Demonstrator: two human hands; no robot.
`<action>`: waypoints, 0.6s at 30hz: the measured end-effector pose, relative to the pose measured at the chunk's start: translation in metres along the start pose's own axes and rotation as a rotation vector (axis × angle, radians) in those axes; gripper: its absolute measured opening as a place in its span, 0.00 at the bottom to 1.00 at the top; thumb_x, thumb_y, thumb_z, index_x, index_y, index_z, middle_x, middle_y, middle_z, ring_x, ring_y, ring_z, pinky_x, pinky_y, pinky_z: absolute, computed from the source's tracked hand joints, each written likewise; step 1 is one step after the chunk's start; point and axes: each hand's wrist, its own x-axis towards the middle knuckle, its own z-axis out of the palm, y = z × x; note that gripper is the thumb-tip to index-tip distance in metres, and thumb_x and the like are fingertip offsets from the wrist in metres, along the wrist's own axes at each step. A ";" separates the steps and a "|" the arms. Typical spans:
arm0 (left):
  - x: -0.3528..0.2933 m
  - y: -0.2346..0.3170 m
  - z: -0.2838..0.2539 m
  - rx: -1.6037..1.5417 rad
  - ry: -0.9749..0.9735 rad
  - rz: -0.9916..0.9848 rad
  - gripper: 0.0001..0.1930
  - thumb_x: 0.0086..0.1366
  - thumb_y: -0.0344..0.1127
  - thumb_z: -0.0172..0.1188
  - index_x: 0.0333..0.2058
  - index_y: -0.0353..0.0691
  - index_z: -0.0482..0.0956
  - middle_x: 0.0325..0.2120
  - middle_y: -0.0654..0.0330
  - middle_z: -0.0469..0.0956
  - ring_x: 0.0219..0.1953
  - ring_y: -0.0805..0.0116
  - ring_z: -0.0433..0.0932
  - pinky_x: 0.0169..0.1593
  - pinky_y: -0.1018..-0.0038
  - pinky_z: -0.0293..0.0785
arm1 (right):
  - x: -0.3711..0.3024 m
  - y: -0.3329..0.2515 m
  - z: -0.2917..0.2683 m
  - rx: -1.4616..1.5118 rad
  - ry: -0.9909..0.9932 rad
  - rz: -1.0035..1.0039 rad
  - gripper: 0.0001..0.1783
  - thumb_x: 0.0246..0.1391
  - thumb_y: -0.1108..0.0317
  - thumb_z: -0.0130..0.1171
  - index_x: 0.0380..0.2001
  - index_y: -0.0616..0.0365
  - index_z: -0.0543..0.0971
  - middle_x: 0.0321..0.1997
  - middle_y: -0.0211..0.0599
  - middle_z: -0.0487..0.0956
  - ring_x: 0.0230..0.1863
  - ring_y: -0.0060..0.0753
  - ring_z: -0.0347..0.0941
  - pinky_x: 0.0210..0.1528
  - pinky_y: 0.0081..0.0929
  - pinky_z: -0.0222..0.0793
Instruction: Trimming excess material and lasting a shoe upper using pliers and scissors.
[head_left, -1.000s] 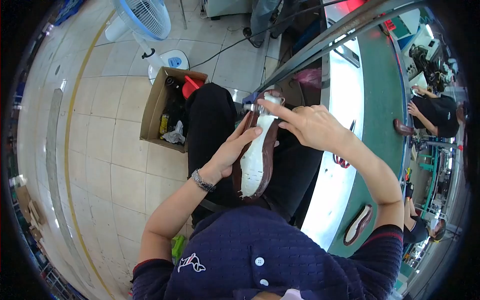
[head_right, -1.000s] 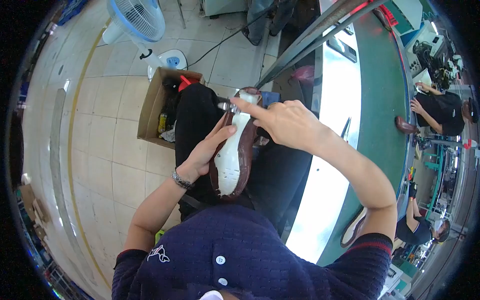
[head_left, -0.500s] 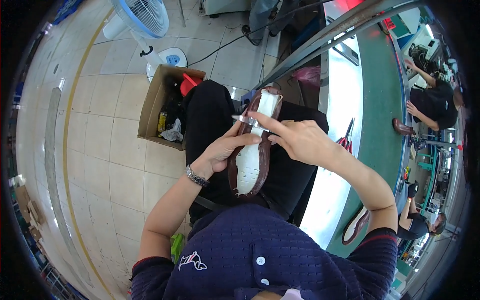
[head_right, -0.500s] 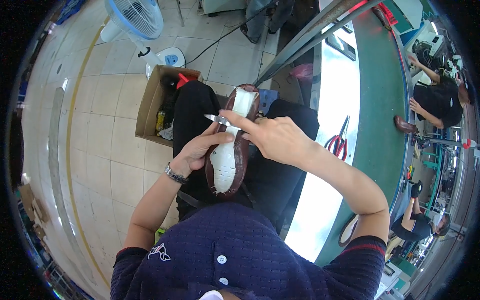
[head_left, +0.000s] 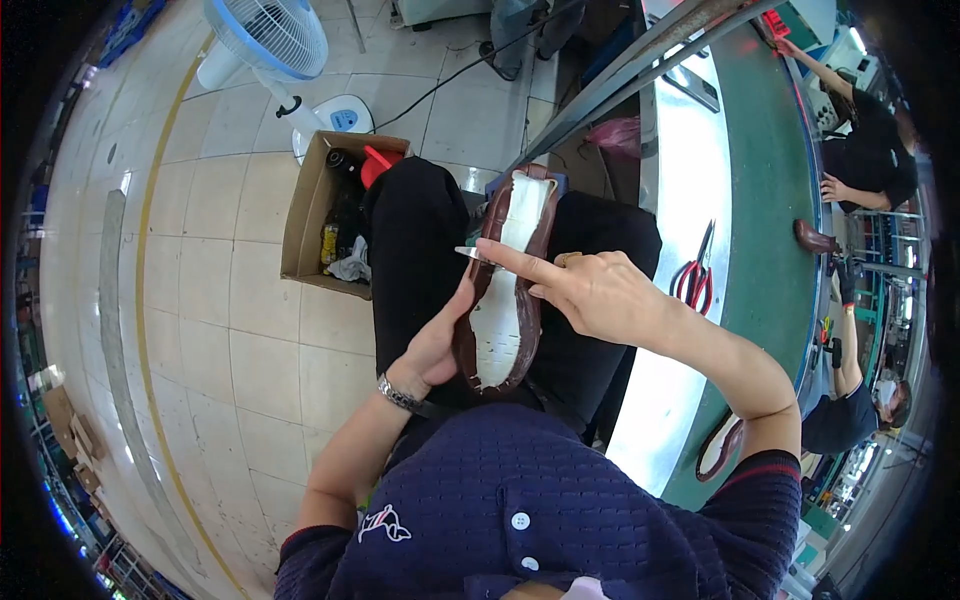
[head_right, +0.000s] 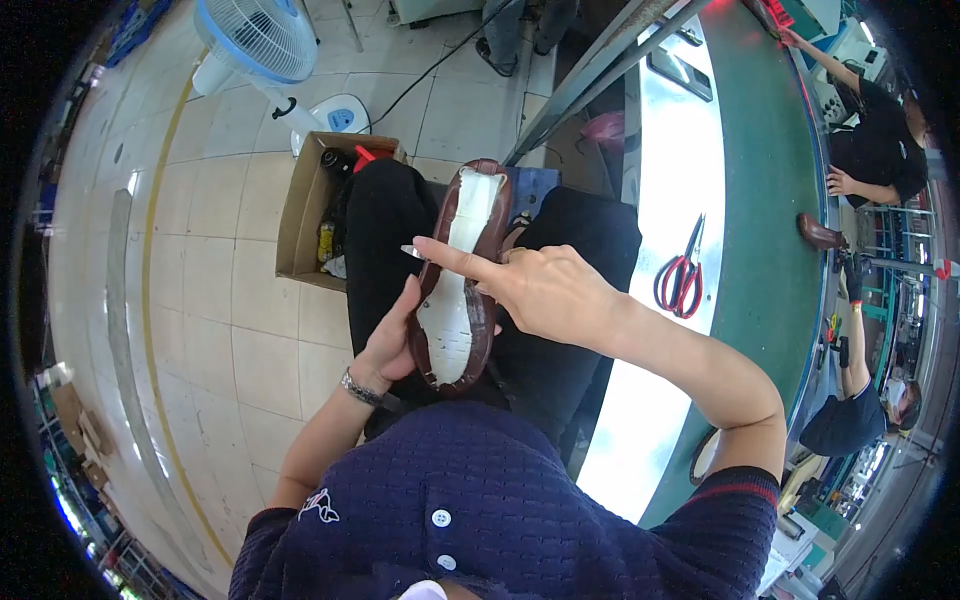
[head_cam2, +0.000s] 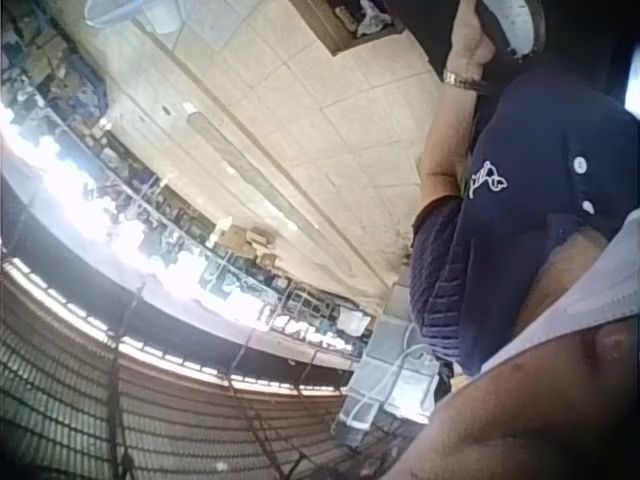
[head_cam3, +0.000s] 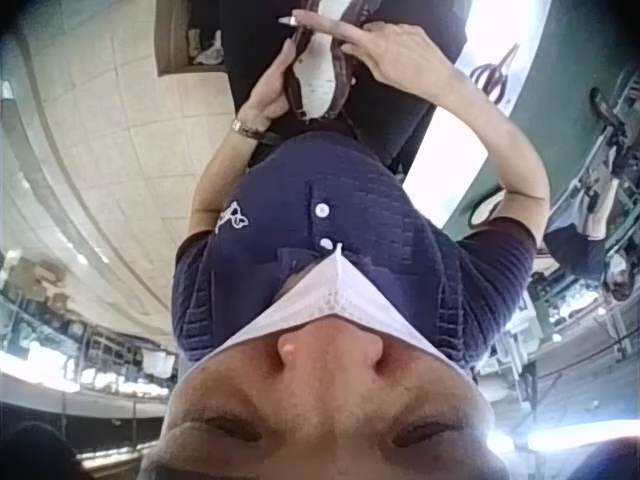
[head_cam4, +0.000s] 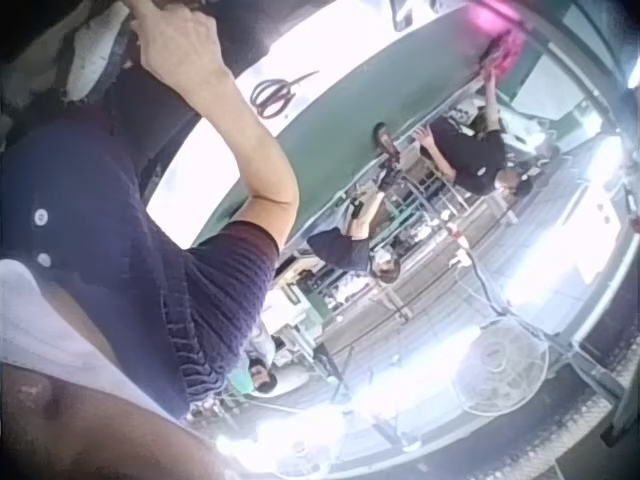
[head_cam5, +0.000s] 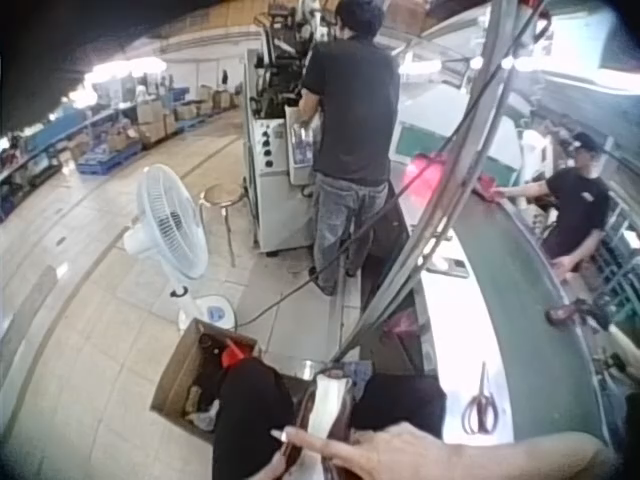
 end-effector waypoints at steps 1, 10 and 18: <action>0.000 0.000 0.011 0.001 0.003 0.000 0.32 0.71 0.46 0.46 0.67 0.47 0.45 0.58 0.54 0.65 0.57 0.59 0.69 0.60 0.59 0.66 | -0.001 0.000 -0.001 -0.018 -0.001 0.012 0.39 0.59 0.66 0.52 0.69 0.31 0.47 0.16 0.38 0.73 0.15 0.35 0.72 0.14 0.31 0.65; -0.011 0.007 0.034 0.355 0.167 -0.019 0.42 0.60 0.32 0.61 0.68 0.45 0.44 0.56 0.59 0.65 0.57 0.68 0.66 0.59 0.68 0.62 | -0.003 -0.022 -0.011 -0.081 -0.097 -0.049 0.44 0.51 0.72 0.54 0.69 0.29 0.50 0.18 0.37 0.74 0.16 0.32 0.73 0.13 0.26 0.66; -0.023 0.008 0.013 0.319 -0.008 -0.142 0.45 0.58 0.34 0.64 0.68 0.48 0.43 0.57 0.59 0.64 0.58 0.65 0.65 0.62 0.64 0.62 | -0.013 -0.031 -0.003 -0.035 -0.052 -0.079 0.49 0.50 0.74 0.53 0.70 0.28 0.43 0.23 0.42 0.78 0.21 0.39 0.78 0.20 0.29 0.76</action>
